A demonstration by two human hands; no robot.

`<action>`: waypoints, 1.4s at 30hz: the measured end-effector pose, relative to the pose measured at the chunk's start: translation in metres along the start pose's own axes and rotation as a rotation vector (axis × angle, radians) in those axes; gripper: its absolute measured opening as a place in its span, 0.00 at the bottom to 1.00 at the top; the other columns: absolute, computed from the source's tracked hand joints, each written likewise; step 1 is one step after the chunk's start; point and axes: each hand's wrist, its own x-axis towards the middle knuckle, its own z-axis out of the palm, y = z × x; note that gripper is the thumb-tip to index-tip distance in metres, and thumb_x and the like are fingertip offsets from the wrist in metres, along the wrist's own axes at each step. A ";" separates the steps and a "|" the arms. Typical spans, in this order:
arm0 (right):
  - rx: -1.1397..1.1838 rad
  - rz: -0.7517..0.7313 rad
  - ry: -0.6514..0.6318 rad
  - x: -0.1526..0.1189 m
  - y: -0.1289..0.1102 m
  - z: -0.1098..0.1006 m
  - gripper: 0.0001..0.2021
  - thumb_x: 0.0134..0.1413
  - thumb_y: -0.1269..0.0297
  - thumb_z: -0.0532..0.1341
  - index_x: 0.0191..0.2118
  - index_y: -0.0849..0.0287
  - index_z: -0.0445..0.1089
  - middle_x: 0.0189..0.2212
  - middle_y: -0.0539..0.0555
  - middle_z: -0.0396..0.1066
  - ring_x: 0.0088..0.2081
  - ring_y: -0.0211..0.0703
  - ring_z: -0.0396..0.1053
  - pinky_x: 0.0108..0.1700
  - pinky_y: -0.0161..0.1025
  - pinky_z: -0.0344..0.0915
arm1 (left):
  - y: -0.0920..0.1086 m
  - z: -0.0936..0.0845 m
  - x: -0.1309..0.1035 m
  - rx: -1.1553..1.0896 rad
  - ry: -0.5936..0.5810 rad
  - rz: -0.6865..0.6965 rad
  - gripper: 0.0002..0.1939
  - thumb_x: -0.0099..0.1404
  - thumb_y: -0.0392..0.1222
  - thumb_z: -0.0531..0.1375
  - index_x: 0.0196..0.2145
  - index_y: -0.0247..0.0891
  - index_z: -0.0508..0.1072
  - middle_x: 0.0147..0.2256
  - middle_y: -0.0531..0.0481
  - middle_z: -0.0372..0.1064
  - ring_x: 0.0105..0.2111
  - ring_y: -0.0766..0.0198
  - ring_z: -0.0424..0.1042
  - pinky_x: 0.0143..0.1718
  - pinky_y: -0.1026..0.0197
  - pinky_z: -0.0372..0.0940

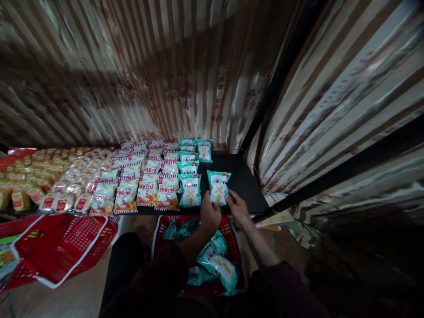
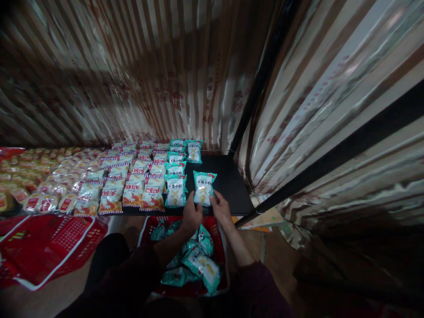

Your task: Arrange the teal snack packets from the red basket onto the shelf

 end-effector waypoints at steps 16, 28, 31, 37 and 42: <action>-0.078 -0.056 -0.004 0.031 -0.007 0.010 0.27 0.38 0.50 0.65 0.46 0.58 0.73 0.41 0.55 0.76 0.43 0.52 0.72 0.49 0.47 0.67 | 0.017 0.018 0.034 0.045 0.053 -0.054 0.34 0.57 0.30 0.53 0.62 0.28 0.53 0.60 0.34 0.57 0.61 0.52 0.57 0.62 0.54 0.51; -0.187 -0.153 -0.003 0.061 -0.010 0.026 0.25 0.41 0.50 0.62 0.45 0.59 0.73 0.43 0.58 0.76 0.45 0.53 0.71 0.51 0.48 0.65 | 0.027 0.021 0.066 0.062 0.114 -0.093 0.29 0.58 0.29 0.51 0.58 0.33 0.57 0.59 0.37 0.58 0.61 0.55 0.57 0.62 0.55 0.51; -0.186 -0.143 0.005 0.069 -0.011 0.030 0.25 0.41 0.50 0.61 0.45 0.59 0.73 0.41 0.57 0.76 0.44 0.52 0.72 0.50 0.48 0.65 | 0.030 0.021 0.073 0.086 0.135 -0.102 0.28 0.58 0.29 0.51 0.58 0.32 0.58 0.59 0.35 0.57 0.61 0.54 0.56 0.62 0.54 0.51; -0.211 -0.163 0.044 0.083 -0.015 0.039 0.23 0.40 0.52 0.61 0.42 0.58 0.75 0.39 0.57 0.76 0.42 0.52 0.72 0.50 0.48 0.65 | 0.038 0.022 0.084 0.089 0.112 -0.144 0.28 0.59 0.30 0.51 0.58 0.28 0.57 0.59 0.30 0.55 0.61 0.51 0.56 0.61 0.54 0.52; -0.231 -0.170 0.049 0.096 -0.017 0.047 0.23 0.40 0.52 0.60 0.42 0.59 0.74 0.39 0.58 0.76 0.41 0.53 0.72 0.49 0.48 0.66 | 0.040 0.026 0.095 0.082 0.133 -0.146 0.28 0.60 0.31 0.52 0.59 0.28 0.56 0.61 0.30 0.52 0.63 0.51 0.52 0.62 0.53 0.49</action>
